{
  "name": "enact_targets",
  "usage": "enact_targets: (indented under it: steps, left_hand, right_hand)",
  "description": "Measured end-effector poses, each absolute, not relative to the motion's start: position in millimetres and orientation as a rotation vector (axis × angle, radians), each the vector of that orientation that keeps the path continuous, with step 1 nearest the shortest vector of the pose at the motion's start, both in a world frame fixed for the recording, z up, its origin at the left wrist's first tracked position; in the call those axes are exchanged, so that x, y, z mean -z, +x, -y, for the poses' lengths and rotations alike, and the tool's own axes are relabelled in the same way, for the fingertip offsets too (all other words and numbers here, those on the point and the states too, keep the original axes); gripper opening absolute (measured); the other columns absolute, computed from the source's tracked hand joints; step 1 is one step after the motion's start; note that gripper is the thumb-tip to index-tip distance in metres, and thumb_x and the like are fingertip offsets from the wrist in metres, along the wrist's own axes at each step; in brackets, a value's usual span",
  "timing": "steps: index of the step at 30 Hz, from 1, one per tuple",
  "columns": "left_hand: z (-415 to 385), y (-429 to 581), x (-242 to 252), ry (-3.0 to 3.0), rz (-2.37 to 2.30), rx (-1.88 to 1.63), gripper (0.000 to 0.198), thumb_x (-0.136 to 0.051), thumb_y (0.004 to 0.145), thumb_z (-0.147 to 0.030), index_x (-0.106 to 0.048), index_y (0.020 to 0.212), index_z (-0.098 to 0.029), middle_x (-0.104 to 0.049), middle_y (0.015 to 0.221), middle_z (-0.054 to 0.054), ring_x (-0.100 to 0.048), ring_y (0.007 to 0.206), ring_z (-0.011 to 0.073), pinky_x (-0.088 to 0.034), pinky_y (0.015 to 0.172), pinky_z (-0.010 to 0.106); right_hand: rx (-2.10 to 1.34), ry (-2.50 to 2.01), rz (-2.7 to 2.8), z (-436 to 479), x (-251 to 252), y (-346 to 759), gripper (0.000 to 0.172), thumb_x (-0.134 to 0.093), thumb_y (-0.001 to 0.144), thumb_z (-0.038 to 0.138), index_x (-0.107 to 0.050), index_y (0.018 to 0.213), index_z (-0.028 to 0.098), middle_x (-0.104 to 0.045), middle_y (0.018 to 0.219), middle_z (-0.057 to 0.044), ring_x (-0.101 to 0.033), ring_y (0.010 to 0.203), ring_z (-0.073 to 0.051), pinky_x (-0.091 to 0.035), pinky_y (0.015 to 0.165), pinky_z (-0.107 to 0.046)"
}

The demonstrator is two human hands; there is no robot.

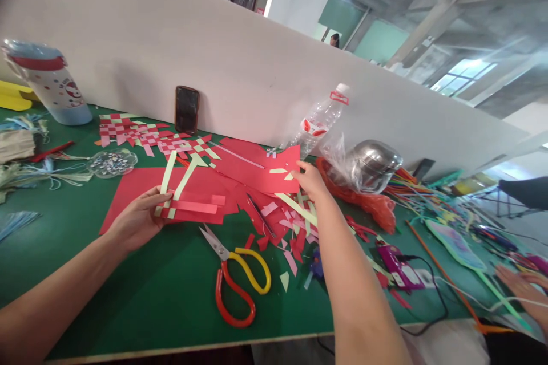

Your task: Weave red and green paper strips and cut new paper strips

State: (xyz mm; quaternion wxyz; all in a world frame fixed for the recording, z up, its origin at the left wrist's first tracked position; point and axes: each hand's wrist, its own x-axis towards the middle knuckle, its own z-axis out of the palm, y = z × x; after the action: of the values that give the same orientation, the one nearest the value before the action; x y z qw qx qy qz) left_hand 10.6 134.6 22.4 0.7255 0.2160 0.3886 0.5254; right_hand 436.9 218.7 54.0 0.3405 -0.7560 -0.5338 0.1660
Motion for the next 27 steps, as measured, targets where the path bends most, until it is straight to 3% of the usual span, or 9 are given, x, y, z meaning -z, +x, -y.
enact_targets:
  steps: [8,14,16,18,21,24,27]
  left_hand:
    - [-136.4,10.3,-17.3,0.482,-0.861,-1.158,0.011,-0.073,0.073,-0.011,-0.065,0.081,-0.014,-0.065,0.076,0.001,-0.064,0.059,0.0125,-0.060,0.057,0.027]
    - [-135.6,10.7,-17.3,0.481,-0.864,-1.162,0.008,-0.071,0.074,-0.010,-0.065,0.077,-0.014,-0.065,0.075,0.002,-0.065,0.061,0.0120,-0.059,0.056,0.024]
    - [-135.3,9.7,-19.1,0.478,-0.870,-1.170,0.008,-0.070,0.074,-0.009,-0.065,0.077,-0.014,-0.065,0.075,0.002,-0.065,0.061,0.0122,-0.060,0.056,0.024]
    - [-135.3,8.7,-21.1,0.470,-0.876,-1.179,0.008,-0.070,0.074,-0.009,-0.064,0.076,-0.014,-0.064,0.073,0.001,-0.064,0.058,0.0117,-0.059,0.054,0.024]
    - [-135.1,8.0,-23.2,0.458,-0.883,-1.187,0.009,-0.070,0.074,-0.008,-0.063,0.074,-0.015,-0.063,0.070,-0.001,-0.063,0.055,0.0110,-0.058,0.051,0.023]
    - [-133.9,7.9,-23.3,0.454,-0.885,-1.179,0.010,-0.069,0.074,-0.007,-0.063,0.074,-0.015,-0.064,0.070,0.000,-0.063,0.054,0.0111,-0.059,0.052,0.023]
    - [-132.5,7.0,-22.7,0.449,-0.886,-1.168,0.011,-0.067,0.075,-0.005,-0.062,0.071,-0.015,-0.062,0.066,-0.001,-0.061,0.052,0.0094,-0.057,0.050,0.019]
  right_hand:
    - [-0.437,-2.123,1.378,-170.1,-43.0,463.3,0.037,-0.060,0.093,0.038,-0.057,0.124,0.017,-0.061,0.122,-0.008,-0.063,0.102,-0.021,-0.055,0.085,-0.042]
    - [-0.225,-2.332,1.539,-140.0,-47.0,458.7,0.035,-0.059,0.093,0.038,-0.058,0.121,0.018,-0.060,0.124,-0.008,-0.062,0.105,-0.021,-0.053,0.089,-0.043]
    - [-0.181,-2.392,1.624,-127.3,-50.5,448.7,0.031,-0.058,0.093,0.042,-0.063,0.112,0.017,-0.064,0.115,-0.007,-0.062,0.101,-0.019,-0.052,0.088,-0.042]
    - [-0.211,-2.458,1.721,-113.0,-51.5,437.4,0.032,-0.062,0.088,0.050,-0.068,0.088,0.018,-0.068,0.094,-0.004,-0.064,0.094,-0.020,-0.051,0.081,-0.037]
    - [-0.318,-2.572,1.823,-94.8,-49.5,423.2,0.040,-0.068,0.080,0.055,-0.062,0.062,0.020,-0.064,0.068,-0.002,-0.064,0.082,-0.021,-0.049,0.069,-0.032]
    - [-0.416,-2.647,1.861,-85.3,-49.5,415.4,0.032,-0.061,0.089,0.048,-0.066,0.083,0.017,-0.067,0.082,-0.002,-0.063,0.077,-0.016,-0.052,0.072,-0.032]
    - [-0.468,-2.655,1.847,-80.9,-55.6,414.3,0.029,-0.057,0.094,0.041,-0.062,0.110,0.017,-0.065,0.109,-0.005,-0.064,0.090,-0.016,-0.055,0.080,-0.036]
